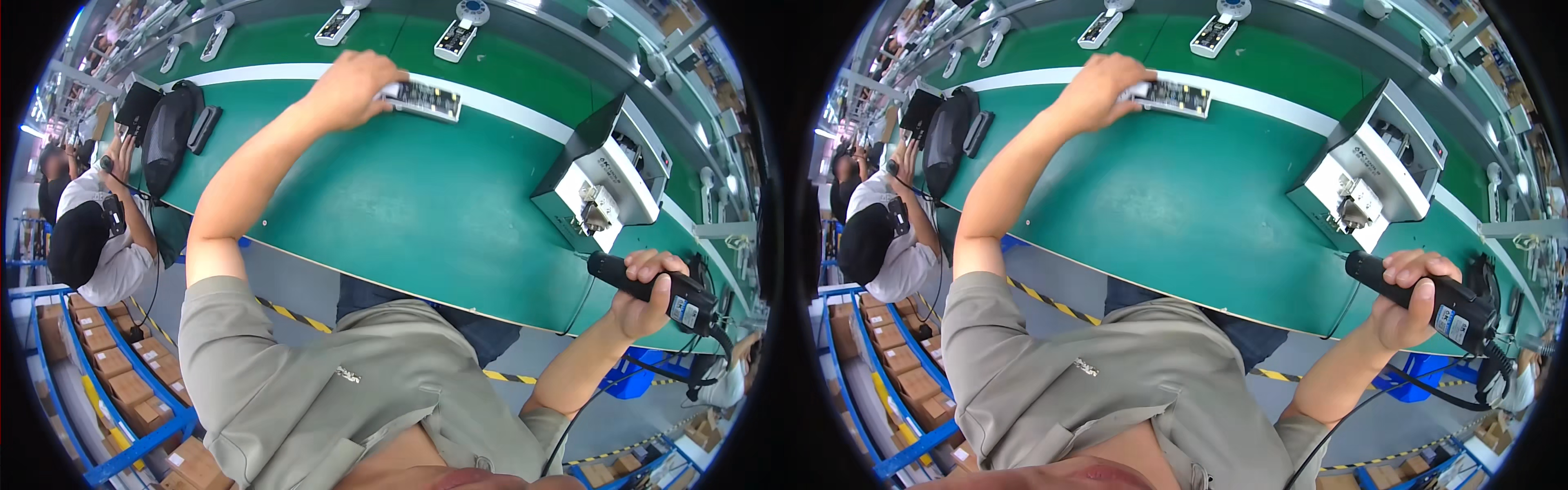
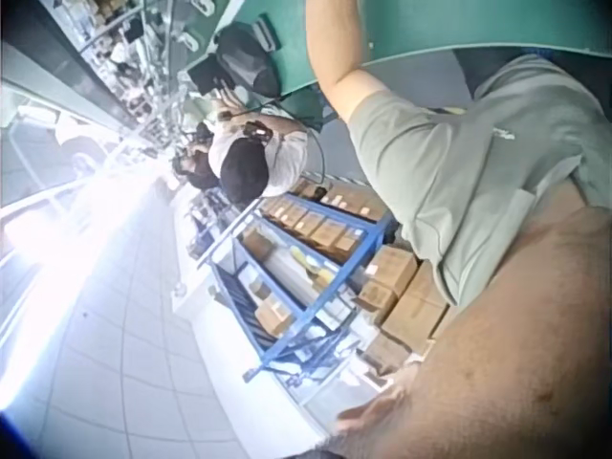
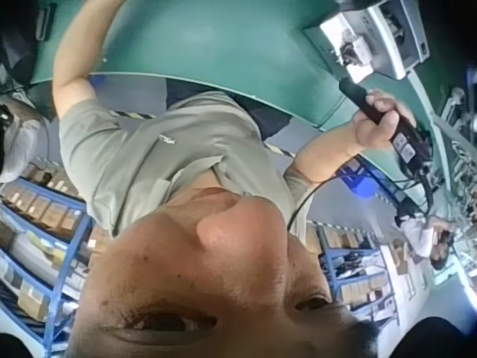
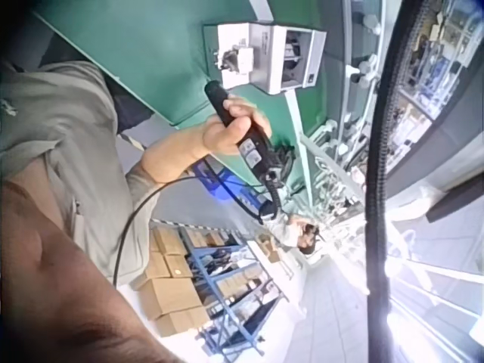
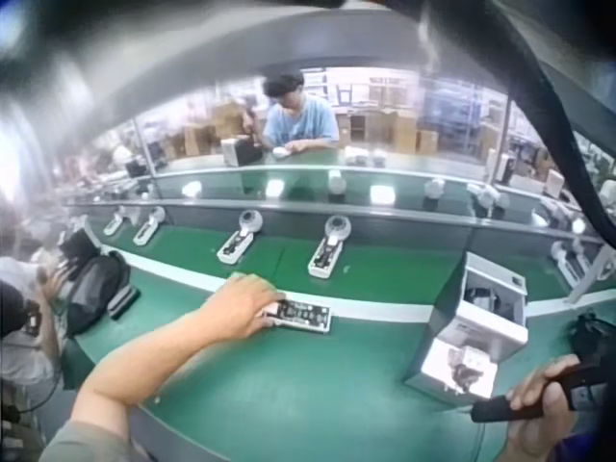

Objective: Assembling electronic components onto a printed circuit board using a manual torque screwdriver on an assembly line.

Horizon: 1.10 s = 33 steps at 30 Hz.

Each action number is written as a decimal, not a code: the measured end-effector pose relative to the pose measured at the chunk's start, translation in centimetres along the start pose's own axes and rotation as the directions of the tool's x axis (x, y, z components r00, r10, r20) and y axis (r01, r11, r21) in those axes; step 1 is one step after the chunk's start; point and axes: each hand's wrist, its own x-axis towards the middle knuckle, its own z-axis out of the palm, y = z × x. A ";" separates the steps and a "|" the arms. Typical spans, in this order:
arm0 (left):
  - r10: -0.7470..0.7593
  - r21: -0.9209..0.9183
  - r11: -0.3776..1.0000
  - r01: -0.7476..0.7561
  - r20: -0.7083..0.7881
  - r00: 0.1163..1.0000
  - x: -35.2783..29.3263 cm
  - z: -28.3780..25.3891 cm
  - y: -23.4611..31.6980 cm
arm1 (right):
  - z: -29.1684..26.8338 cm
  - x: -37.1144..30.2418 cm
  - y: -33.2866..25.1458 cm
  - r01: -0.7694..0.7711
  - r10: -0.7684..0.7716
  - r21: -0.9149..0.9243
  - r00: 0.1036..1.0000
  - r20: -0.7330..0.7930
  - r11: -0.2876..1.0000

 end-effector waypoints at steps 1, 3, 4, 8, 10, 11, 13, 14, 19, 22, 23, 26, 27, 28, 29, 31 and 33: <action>-0.014 0.019 1.000 0.016 -0.078 0.997 0.7 0.3 -1.2 | 0.2 -0.2 -0.2 0.009 -0.009 -0.001 1.000 0.005 1.000; -0.037 0.042 0.998 0.045 -0.165 0.986 2.5 1.0 -2.7 | 0.5 -0.4 -0.3 -0.006 0.006 -0.006 1.000 -0.023 1.000; -0.039 0.022 0.999 0.043 -0.165 0.986 4.0 1.4 -2.8 | 0.6 -0.2 -0.2 -0.013 0.013 -0.003 0.999 -0.032 1.000; -0.017 -0.033 0.999 0.015 -0.060 0.998 10.8 3.3 0.8 | 0.6 -0.4 -0.1 -0.027 0.027 -0.006 0.998 -0.050 1.000; 0.009 -0.062 0.998 -0.008 0.017 1.000 12.9 5.4 2.1 | 0.7 -0.5 -0.2 -0.044 0.042 -0.029 0.996 -0.080 0.999; 0.000 -0.089 0.996 -0.004 -0.045 0.999 13.3 6.4 2.0 | 0.4 -0.5 -0.2 -0.035 0.032 -0.032 0.997 -0.072 0.999; 0.000 -0.119 0.993 -0.014 -0.111 0.994 14.6 7.2 0.7 | -0.1 -0.8 -0.3 -0.035 0.032 -0.042 0.997 -0.075 0.999; -0.188 -0.240 0.959 0.153 -0.130 0.974 14.9 6.9 -0.7 | -0.4 -1.1 -0.4 -0.037 0.033 -0.049 0.996 -0.083 0.998; -0.567 -0.085 0.824 0.561 -0.146 0.811 14.7 8.9 -6.2 | -1.1 -1.7 -0.1 -0.043 0.036 -0.054 0.992 -0.119 0.998; -0.655 -0.027 0.754 0.656 0.037 0.754 14.2 9.7 -8.2 | -1.0 -1.4 0.1 -0.035 0.028 -0.050 0.991 -0.129 0.998; -0.644 -0.030 0.764 0.645 0.042 0.764 14.1 9.4 -8.1 | -0.9 -1.4 0.1 -0.032 0.025 -0.048 0.991 -0.130 0.998; -0.659 0.003 0.746 0.666 0.148 0.738 13.7 8.7 -8.2 | -0.5 -1.4 0.1 -0.023 0.016 -0.047 0.990 -0.139 0.999; -0.658 0.035 0.750 0.661 0.145 0.739 13.5 8.7 -8.7 | -0.4 -1.3 0.0 -0.013 0.006 -0.051 0.990 -0.139 0.999; -0.653 0.036 0.754 0.656 0.145 0.743 13.3 8.8 -9.3 | -0.4 -1.2 -0.1 -0.003 -0.004 -0.052 0.990 -0.138 0.999; -0.656 -0.019 0.748 0.663 0.133 0.743 13.1 9.0 -9.9 | -0.3 -1.2 -0.2 0.007 -0.014 -0.052 0.991 -0.136 0.999; -0.657 -0.072 0.743 0.665 0.114 0.746 12.2 9.6 -10.6 | -0.5 -1.5 -0.5 0.026 -0.032 -0.051 0.990 -0.135 0.998; -0.649 -0.004 0.761 0.649 -0.017 0.760 10.8 10.9 -10.5 | -0.8 -1.9 -0.9 0.033 -0.039 -0.052 0.991 -0.129 0.998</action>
